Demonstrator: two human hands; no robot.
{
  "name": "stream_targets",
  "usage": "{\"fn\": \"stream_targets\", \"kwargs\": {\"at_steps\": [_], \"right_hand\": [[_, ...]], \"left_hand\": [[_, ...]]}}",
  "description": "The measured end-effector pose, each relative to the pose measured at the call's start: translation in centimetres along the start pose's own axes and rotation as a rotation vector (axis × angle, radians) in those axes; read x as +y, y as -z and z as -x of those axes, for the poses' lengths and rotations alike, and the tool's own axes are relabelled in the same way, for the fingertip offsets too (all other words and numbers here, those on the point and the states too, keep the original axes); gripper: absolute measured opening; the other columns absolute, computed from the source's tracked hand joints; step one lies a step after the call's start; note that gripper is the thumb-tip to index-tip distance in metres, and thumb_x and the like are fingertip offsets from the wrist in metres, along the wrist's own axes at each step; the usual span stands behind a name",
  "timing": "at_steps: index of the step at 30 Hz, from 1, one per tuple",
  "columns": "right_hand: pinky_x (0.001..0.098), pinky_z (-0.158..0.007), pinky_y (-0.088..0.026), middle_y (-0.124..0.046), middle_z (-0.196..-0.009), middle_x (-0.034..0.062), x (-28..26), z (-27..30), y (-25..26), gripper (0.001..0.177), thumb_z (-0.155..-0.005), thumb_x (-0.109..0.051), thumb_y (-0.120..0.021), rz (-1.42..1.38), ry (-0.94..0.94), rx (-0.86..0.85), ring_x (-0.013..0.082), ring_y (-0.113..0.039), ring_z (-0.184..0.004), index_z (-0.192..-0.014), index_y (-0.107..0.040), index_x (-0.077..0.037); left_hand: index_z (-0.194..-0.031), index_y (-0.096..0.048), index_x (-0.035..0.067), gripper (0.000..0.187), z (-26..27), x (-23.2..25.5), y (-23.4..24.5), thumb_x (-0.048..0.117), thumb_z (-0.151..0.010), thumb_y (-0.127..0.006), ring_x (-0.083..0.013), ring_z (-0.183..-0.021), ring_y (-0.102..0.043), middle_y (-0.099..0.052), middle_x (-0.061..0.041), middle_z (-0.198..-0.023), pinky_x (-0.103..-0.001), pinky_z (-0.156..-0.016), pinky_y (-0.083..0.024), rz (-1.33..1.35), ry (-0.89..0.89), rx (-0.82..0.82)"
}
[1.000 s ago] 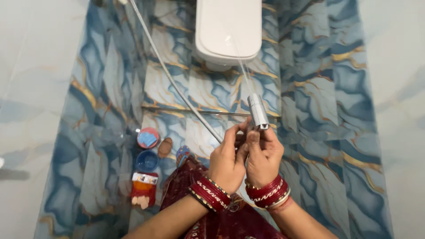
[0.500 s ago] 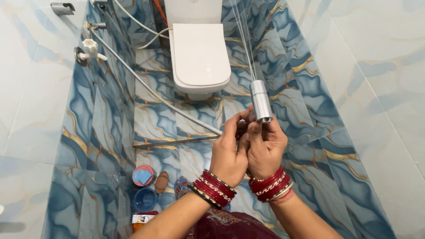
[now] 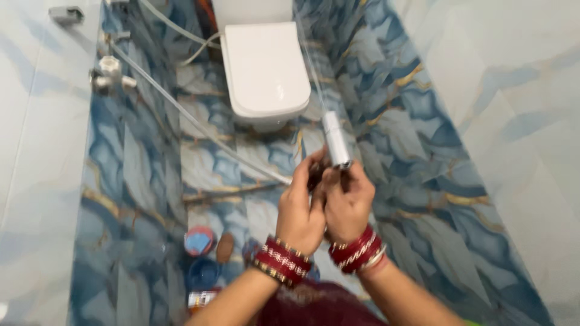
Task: The person cleans a handheld bidet sprayer by running water through it and wiping the nozzle by hand.
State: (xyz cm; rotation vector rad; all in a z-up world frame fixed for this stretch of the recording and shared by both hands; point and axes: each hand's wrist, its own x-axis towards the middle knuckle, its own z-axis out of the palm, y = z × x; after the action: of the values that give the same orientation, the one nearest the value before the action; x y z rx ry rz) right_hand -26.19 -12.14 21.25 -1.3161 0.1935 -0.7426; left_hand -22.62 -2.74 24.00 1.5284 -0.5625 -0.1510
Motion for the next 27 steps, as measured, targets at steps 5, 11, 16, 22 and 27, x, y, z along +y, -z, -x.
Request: {"fn": "stream_targets", "kwargs": {"at_steps": [5,11,16,22,27], "right_hand": [[0.0215,-0.067,-0.051,-0.069,-0.095,0.0014,0.6,-1.8,-0.3,0.019,-0.102,-0.011,-0.06,0.044,0.028,0.043,0.0052,-0.06,-0.079,-0.115,-0.063,0.003],[0.028,-0.068,-0.058,-0.073,-0.088,0.01,6.0,-4.4,1.3,0.017,-0.1,-0.009,-0.061,0.016,0.065,0.118,0.0131,-0.069,-0.076,-0.108,-0.066,0.006],[0.0316,-0.066,-0.057,-0.078,-0.088,0.0172,14.5,-7.4,5.1,0.03,-0.091,-0.014,-0.068,0.064,0.038,0.143,0.0188,-0.072,-0.073,-0.114,-0.069,0.006],[0.0331,-0.063,-0.058,-0.078,-0.088,0.02,16.4,-8.4,5.7,0.038,-0.09,-0.017,-0.07,-0.036,-0.064,0.124,0.0211,-0.071,-0.069,-0.121,-0.069,0.004],[0.0297,-0.069,-0.059,-0.076,-0.091,0.0121,9.5,-7.9,3.8,0.032,-0.092,-0.012,-0.062,-0.012,-0.247,0.115,0.0177,-0.073,-0.079,-0.122,-0.067,0.0]], "left_hand": [[-0.143,-0.048,0.004,0.044,-2.1,0.0,0.0,0.009,-0.099,-0.056,-0.0297,-0.117,-0.073,-0.074,-0.019,-0.124,-0.036,-0.095,-0.056,-0.006,0.075,-0.024],[-0.14,-0.055,0.004,0.045,-4.6,-4.5,-1.4,0.007,-0.095,-0.057,-0.0278,-0.121,-0.074,-0.075,-0.018,-0.125,-0.038,-0.099,-0.054,0.098,-0.037,0.042],[-0.137,-0.058,0.003,0.049,-7.7,-13.9,-4.6,0.02,-0.092,-0.065,-0.028,-0.112,-0.078,-0.076,-0.02,-0.117,-0.038,-0.097,-0.058,0.236,0.026,0.129],[-0.136,-0.059,0.004,0.053,-8.8,-18.6,-5.4,0.031,-0.091,-0.068,-0.0265,-0.107,-0.081,-0.077,-0.019,-0.114,-0.038,-0.096,-0.06,0.296,0.073,0.112],[-0.145,-0.057,0.014,0.053,-6.9,-11.7,-2.3,0.024,-0.093,-0.065,-0.0216,-0.113,-0.078,-0.079,-0.012,-0.117,-0.035,-0.095,-0.06,0.055,0.079,0.055]]}}
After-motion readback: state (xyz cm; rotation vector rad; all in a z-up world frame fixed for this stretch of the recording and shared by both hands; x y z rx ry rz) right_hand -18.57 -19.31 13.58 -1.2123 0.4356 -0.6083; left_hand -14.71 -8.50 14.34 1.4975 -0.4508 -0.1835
